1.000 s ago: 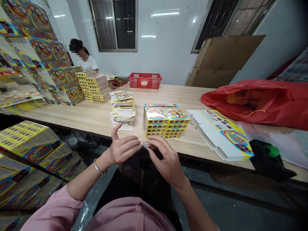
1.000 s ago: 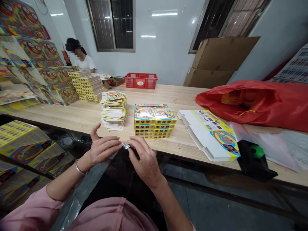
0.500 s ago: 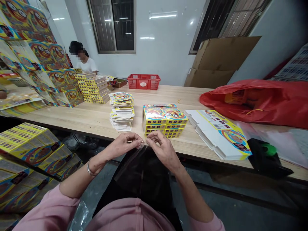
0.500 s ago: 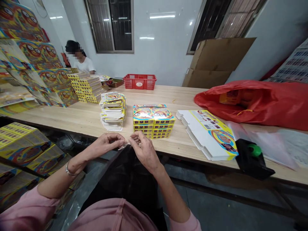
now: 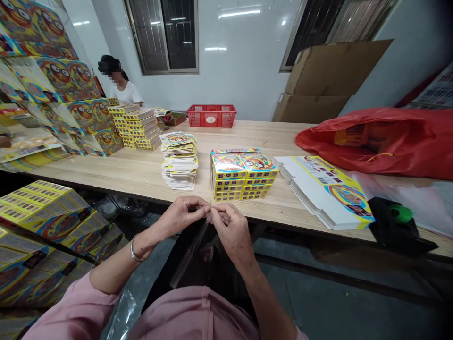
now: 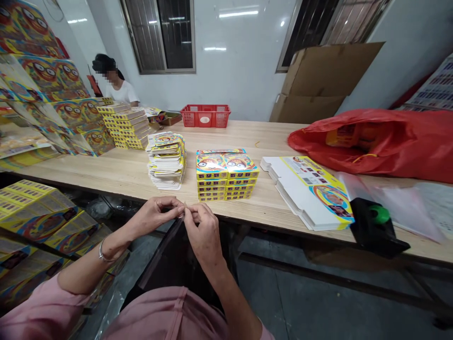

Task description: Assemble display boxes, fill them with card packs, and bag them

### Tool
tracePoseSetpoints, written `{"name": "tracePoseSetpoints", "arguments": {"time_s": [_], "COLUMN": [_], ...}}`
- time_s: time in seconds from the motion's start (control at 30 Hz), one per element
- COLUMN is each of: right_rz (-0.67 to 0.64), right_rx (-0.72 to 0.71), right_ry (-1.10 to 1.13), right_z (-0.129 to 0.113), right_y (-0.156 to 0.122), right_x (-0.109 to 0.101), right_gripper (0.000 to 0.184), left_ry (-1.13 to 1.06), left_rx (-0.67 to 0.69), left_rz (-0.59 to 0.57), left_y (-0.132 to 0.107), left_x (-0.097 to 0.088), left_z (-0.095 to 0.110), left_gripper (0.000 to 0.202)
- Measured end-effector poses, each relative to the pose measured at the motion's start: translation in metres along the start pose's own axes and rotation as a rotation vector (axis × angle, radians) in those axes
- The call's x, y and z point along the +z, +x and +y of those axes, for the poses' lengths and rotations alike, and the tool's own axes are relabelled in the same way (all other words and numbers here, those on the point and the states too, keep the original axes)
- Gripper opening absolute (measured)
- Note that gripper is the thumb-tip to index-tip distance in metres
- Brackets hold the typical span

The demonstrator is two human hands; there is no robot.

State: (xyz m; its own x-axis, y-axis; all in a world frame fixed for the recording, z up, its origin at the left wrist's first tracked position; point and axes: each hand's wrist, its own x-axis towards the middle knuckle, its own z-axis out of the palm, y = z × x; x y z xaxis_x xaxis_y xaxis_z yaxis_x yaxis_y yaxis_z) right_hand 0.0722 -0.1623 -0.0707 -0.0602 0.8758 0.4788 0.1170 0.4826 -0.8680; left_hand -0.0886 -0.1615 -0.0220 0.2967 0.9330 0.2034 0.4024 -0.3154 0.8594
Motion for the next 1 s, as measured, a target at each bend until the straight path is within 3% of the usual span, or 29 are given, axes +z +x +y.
{"name": "tracePoseSetpoints", "arguments": {"time_s": [0.17,0.33,0.43,0.53,0.63,0.7,1.0], "right_rz": [0.064,0.041,0.012,-0.159,-0.427,-0.510,-0.396], "right_rx": [0.047,0.150,0.090,0.021,0.134,0.234,0.315], "right_ry": [0.031,0.153,0.086,0.043,0.161,0.278,0.254], "right_z": [0.006,0.014,0.020,0.022,0.019,0.015,0.008], "right_y": [-0.001,0.000,0.009,0.027,0.042,0.048,0.048], "right_x": [0.008,0.008,-0.003,-0.015,-0.018,-0.016,-0.001], "right_gripper": [0.014,0.017,0.032,0.042,0.033,0.030,0.028], "left_ry": [0.078,-0.006,-0.081,-0.124,-0.128,-0.116,-0.205], "left_rx": [0.016,-0.033,-0.061,-0.066,-0.026,-0.016,-0.139], "left_rz": [0.075,0.094,0.065,-0.006,-0.049,-0.052,-0.139], "left_y": [-0.002,-0.003,-0.003,-0.002,0.000,0.001,-0.003], "left_x": [0.005,0.003,-0.005,-0.014,-0.022,-0.026,-0.025], "left_z": [-0.003,-0.010,-0.013,-0.013,-0.012,-0.013,-0.022], "left_gripper": [0.025,0.029,0.033,0.036,0.038,0.038,0.038]}}
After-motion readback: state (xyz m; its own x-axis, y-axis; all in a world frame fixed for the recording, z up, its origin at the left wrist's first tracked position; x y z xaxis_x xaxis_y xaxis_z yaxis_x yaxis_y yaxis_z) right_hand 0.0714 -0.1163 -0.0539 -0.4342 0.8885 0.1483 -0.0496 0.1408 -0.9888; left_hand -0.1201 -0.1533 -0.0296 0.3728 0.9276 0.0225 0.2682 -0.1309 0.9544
